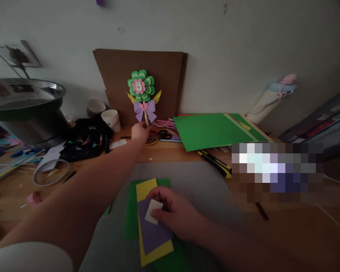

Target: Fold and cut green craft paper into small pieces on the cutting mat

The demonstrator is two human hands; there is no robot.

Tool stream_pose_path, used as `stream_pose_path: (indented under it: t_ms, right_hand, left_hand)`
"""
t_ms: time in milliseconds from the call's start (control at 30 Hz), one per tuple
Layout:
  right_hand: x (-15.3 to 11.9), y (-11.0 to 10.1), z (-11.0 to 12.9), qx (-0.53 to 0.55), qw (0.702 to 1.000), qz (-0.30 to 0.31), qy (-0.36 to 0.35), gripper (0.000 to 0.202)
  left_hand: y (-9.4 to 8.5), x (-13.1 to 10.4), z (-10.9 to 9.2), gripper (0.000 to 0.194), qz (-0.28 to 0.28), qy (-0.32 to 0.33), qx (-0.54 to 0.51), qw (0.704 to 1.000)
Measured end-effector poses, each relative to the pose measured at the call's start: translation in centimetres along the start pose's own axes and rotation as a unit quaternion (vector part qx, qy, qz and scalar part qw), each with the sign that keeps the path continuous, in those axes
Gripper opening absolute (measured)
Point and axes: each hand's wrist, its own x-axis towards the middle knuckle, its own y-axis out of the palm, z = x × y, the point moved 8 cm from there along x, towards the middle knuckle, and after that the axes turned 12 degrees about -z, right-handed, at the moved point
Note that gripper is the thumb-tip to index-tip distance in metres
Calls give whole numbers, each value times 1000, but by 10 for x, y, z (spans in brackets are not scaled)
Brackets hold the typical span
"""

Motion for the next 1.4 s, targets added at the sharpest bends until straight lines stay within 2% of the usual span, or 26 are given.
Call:
stream_pose_path:
  t_ms: [200, 300, 400, 467, 567, 700, 733, 800, 867, 933, 967, 1067, 1133, 1267, 1400]
  right_hand:
    - [0, 0, -1, 25, 1000, 10, -1, 32]
    - [0, 0, 0, 34, 999, 12, -2, 32]
    - [0, 0, 2, 51, 999, 9, -4, 31]
    - [-1, -2, 6, 61, 998, -1, -3, 31]
    - [-2, -8, 14, 83, 996, -32, -14, 29]
    - [-3, -22, 26, 123, 986, -96, -66, 25]
    - [-3, -24, 27, 132, 982, -110, -75, 25]
    - [-4, -25, 27, 143, 979, -120, -85, 27]
    - [-7, -21, 27, 134, 981, -106, -89, 28]
    - [-12, -18, 28, 103, 985, -94, -98, 27]
    - [-15, -17, 29, 83, 986, -96, -104, 27]
    - [-23, -16, 33, 32, 986, -111, -123, 26]
    - [-28, -13, 34, 18, 985, -111, -127, 25]
    - [-33, -7, 32, 3, 987, -101, -129, 27]
    - [-33, -3, 27, -21, 989, -90, -115, 29]
  left_hand:
    - [-11, -8, -1, 31, -27, -23, -32, 999]
    - [-27, -15, 0, 28, -70, -34, -61, 995]
    - [-50, -30, -2, 23, -121, -36, -105, 987]
    - [-68, -44, -5, 24, -141, -34, -138, 980]
    - [-97, -75, -7, 26, -137, -47, -188, 971]
    - [-134, -132, -8, 28, -88, -89, -229, 965]
    - [-138, -150, -5, 28, -55, -127, -252, 958]
    - [-139, -185, -1, 27, 11, -183, -285, 941]
    - [-134, -217, 1, 37, 68, -219, -319, 920]
    - [-129, -239, 2, 61, 79, -239, -366, 896]
    - [-129, -247, 4, 71, 67, -243, -383, 889]
    - [-126, -263, 8, 83, 36, -260, -406, 875]
    - [-123, -270, 8, 74, 49, -265, -418, 868]
    - [-118, -279, 6, 29, 103, -239, -403, 877]
    - [-119, -282, 11, 20, 95, -218, -371, 898]
